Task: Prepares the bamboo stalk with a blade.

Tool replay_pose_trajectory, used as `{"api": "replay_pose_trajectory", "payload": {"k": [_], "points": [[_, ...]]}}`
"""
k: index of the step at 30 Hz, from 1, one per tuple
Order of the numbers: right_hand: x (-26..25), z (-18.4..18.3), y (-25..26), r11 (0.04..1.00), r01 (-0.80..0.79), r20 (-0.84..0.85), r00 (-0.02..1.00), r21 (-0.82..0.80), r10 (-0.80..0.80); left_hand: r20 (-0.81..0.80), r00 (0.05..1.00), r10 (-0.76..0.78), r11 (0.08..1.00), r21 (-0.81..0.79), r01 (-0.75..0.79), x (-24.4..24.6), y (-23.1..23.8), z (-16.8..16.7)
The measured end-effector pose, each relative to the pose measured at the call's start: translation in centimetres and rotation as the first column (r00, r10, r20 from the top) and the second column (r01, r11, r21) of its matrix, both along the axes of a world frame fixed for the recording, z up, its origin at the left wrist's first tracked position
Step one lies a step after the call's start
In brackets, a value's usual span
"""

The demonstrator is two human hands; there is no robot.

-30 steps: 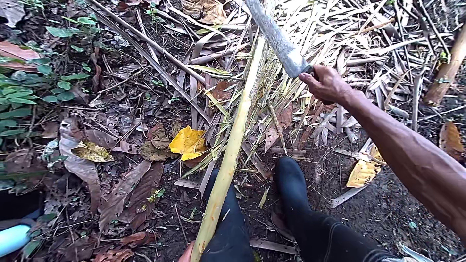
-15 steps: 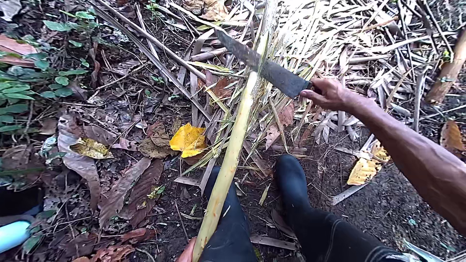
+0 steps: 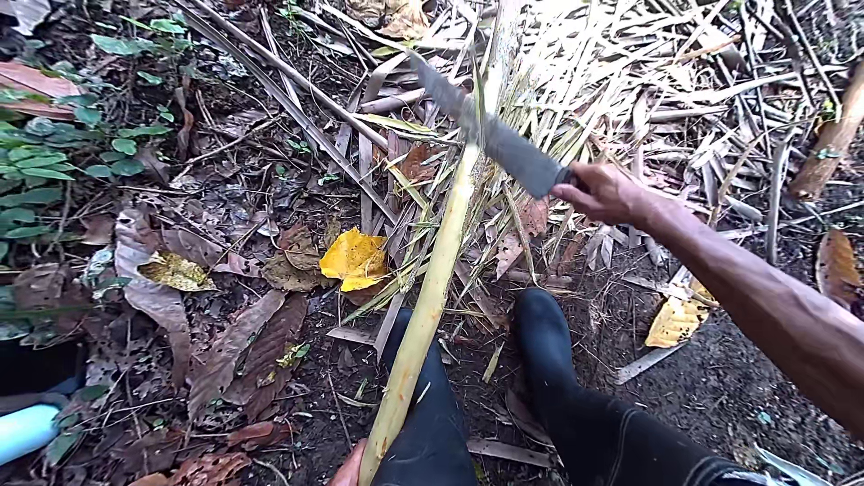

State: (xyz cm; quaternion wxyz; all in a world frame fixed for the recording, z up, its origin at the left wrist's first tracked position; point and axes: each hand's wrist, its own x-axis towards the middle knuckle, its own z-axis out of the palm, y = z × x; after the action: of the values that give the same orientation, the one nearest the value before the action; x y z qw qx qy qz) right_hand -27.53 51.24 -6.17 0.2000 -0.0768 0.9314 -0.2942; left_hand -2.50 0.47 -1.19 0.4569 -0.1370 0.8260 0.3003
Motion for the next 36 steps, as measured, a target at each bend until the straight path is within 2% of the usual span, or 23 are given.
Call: {"api": "replay_pose_trajectory", "payload": {"k": [2,3,5,7,8,11,13,14,17,18,19,21,23,25,27,29,32,34,36], "points": [[1.5,0.8,-1.3,0.996,-0.094,0.036,0.995,0.005,0.094,-0.007,1.000,-0.014,1.000,-0.005,0.014,0.3,-0.1,-0.3],[1.5,0.6,-0.9,0.995,-0.092,0.019,0.996,0.023,0.092,0.004,0.999,-0.036,0.999,-0.022,0.036,0.3,0.2,-0.1],[0.3,-0.6,0.7,0.999,0.036,-0.003,0.999,0.002,-0.036,0.062,0.997,-0.043,0.997,-0.060,0.047,-0.3,0.9,0.9],[-0.6,-1.4,1.3,0.975,0.205,0.047,0.978,-0.087,-0.202,0.061,0.998,-0.026,0.998,-0.058,0.029,-0.6,1.1,1.3],[-0.6,-1.4,1.2,0.972,0.210,0.065,0.977,-0.109,-0.204,0.039,0.999,-0.018,0.999,-0.046,0.020,-0.6,1.1,1.2],[1.9,0.2,-1.7,0.994,-0.004,0.147,0.989,-0.106,0.020,0.042,0.999,-0.022,0.999,-0.046,0.024,-0.6,1.1,1.0],[2.7,0.1,-1.8,0.993,-0.063,0.120,0.990,-0.095,0.074,0.040,0.999,-0.032,0.999,-0.038,0.034,-0.2,1.0,0.6],[2.4,-0.2,-1.1,0.994,-0.045,0.099,0.994,-0.095,0.054,0.030,0.999,-0.030,0.999,-0.032,0.031,0.2,0.9,0.4],[1.0,-2.3,0.7,0.960,0.230,0.133,0.969,-0.162,-0.210,-0.015,1.000,-0.005,1.000,-0.021,0.005,0.8,0.3,0.2],[1.0,-2.6,0.8,0.947,0.270,0.130,0.960,-0.176,-0.249,-0.016,1.000,0.006,1.000,-0.005,-0.006,0.6,0.4,0.3],[1.6,-2.5,0.5,0.958,0.224,0.115,0.972,-0.181,-0.206,-0.034,0.999,0.001,1.000,0.003,-0.001,0.7,0.2,0.1],[3.8,-1.4,-1.8,0.983,-0.100,0.047,0.993,-0.152,0.108,-0.035,0.999,-0.030,0.999,-0.016,0.029,0.6,0.3,-0.1],[6.8,-1.0,-5.7,0.918,-0.384,-0.017,0.923,-0.105,0.384,-0.019,0.998,-0.052,0.997,-0.051,0.051,0.6,0.5,0.0],[8.3,-1.0,-7.7,0.889,-0.440,-0.024,0.897,-0.127,0.441,-0.037,0.997,-0.063,0.996,-0.059,0.061,1.4,0.1,-0.6],[8.5,-1.2,-7.6,0.941,-0.282,0.027,0.956,-0.187,0.292,-0.083,0.995,-0.049,0.998,-0.045,0.045,2.2,-0.4,-1.2],[8.5,-1.2,-6.4,0.971,-0.022,0.147,0.987,-0.239,0.059,-0.078,0.996,-0.047,0.999,-0.030,0.044,1.8,-0.5,-1.1],[9.4,-0.2,-4.7,0.912,0.268,0.276,0.944,-0.310,-0.183,0.021,0.999,-0.031,0.998,-0.053,0.032,0.5,0.6,0.4],[10.1,0.5,-4.3,0.906,0.282,0.209,0.952,-0.316,-0.223,0.036,0.998,-0.048,0.997,-0.061,0.050,0.2,0.8,0.5],[10.9,0.8,-4.4,0.960,0.170,-0.018,0.984,-0.225,-0.178,0.017,0.998,-0.058,0.997,-0.054,0.059,0.4,0.6,0.2]]}}
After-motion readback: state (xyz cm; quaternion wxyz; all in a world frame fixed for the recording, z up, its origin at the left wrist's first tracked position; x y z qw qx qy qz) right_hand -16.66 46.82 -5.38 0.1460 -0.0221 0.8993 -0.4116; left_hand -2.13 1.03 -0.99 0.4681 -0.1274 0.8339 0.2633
